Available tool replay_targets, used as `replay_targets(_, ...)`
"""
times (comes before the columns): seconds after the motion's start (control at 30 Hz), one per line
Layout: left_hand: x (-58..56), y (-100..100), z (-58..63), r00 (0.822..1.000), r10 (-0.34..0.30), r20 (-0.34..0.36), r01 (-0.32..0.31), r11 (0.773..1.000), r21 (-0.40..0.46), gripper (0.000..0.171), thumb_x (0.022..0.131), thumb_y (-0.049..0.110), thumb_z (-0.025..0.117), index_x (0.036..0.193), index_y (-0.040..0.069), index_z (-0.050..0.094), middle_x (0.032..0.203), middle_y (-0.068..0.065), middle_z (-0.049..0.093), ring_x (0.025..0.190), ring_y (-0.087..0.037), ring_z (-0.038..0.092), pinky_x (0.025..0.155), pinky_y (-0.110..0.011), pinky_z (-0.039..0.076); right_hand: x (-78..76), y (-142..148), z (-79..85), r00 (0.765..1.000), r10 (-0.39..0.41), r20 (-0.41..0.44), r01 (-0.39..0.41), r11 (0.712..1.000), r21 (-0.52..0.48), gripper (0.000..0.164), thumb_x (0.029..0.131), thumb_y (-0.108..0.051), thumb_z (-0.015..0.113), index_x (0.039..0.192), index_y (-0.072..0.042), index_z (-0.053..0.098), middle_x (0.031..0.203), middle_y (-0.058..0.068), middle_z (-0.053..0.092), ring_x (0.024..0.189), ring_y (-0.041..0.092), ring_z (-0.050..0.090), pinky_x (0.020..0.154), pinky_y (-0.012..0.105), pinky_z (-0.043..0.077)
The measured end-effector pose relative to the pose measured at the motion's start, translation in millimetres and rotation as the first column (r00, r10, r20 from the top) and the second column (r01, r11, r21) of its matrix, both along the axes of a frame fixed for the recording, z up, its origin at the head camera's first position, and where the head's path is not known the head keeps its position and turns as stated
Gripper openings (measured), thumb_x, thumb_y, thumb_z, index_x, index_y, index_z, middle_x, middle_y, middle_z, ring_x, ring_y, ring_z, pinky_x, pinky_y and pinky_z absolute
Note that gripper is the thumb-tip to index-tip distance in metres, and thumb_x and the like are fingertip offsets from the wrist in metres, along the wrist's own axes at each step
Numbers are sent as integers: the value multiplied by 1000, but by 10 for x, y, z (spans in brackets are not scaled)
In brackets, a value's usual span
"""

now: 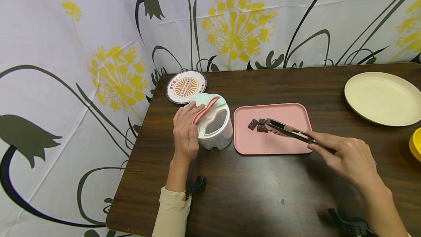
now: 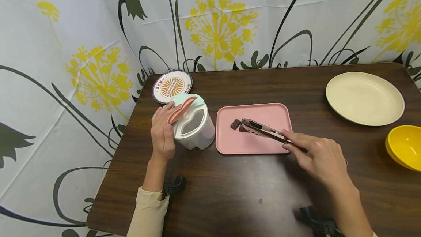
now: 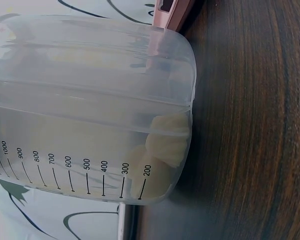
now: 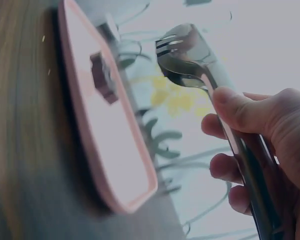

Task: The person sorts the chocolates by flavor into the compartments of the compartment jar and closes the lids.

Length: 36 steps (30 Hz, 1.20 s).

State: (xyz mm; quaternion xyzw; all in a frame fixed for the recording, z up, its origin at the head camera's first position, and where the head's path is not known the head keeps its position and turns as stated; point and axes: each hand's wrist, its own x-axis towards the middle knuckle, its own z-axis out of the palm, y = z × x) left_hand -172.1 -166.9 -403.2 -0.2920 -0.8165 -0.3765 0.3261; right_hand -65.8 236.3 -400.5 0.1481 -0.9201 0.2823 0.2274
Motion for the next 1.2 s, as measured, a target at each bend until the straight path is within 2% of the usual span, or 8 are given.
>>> replay_targets(0.13,-7,2,-6,1000,-4,1,4,1000,3,56,101,36,25,123,5,67,124,-5,67,126,-31,53,111,-55,23,-97,-158,83,996,50,-80,-54,997,-54,35,81,-43,76,108,-21,78,91,0,75,48,-1,39,40,21,26)
replay_targets(0.23,-12,1,-14,1000,-4,2,4,1000,2,56,101,35,25,124,5,66,124,-5,67,126,-30,53,111,-55,23,-165,-308,158,986,92,-139,-104,991,-81,46,92,-57,58,108,-19,78,93,-1,75,49,0,47,41,21,29)
replay_targets(0.3,-13,1,-17,1000,-3,3,3,1000,2,56,101,35,26,124,5,67,124,-5,67,126,-30,53,110,-55,23,-204,-410,210,979,116,-167,-132,987,-88,46,93,-55,56,107,-17,78,94,-2,75,50,1,51,42,21,32)
replay_targets(0.57,-10,-2,-14,1000,0,1,0,1000,-5,56,101,35,25,124,5,66,124,-4,67,126,-30,53,111,-55,23,-323,-769,355,957,186,-225,-218,967,-130,38,94,-47,60,112,-17,77,100,-3,75,67,8,69,45,22,39)
replay_targets(0.67,-4,-4,-12,1000,3,-2,-3,1000,-4,56,101,35,25,123,5,67,124,-4,67,126,-30,53,110,-55,23,-353,-873,373,950,206,-234,-245,958,-150,33,92,-40,67,113,-16,76,102,-2,74,76,12,72,47,23,42)
replay_targets(0.77,-1,-6,-14,1000,8,-5,-8,1000,-5,55,101,34,25,123,5,67,124,-4,67,125,-30,53,110,-54,23,-380,-974,368,940,235,-246,-280,945,-169,31,86,-28,75,113,-13,76,104,-1,74,85,15,72,56,27,50)
replay_targets(0.93,3,-7,-16,1000,10,-8,-10,1000,-9,54,101,33,26,123,6,67,124,-5,67,125,-30,54,108,-57,24,-409,-1133,311,935,251,-251,-304,931,-200,36,79,-17,81,115,-12,75,105,-1,74,90,17,72,68,35,55)
replay_targets(1.2,10,-8,-17,1000,9,-10,-9,1000,-5,55,101,33,25,121,5,68,123,-6,67,125,-31,54,109,-57,24,-408,-1291,207,952,218,-217,-266,937,-227,40,76,-17,82,115,-15,75,107,-2,73,82,16,72,55,33,51)
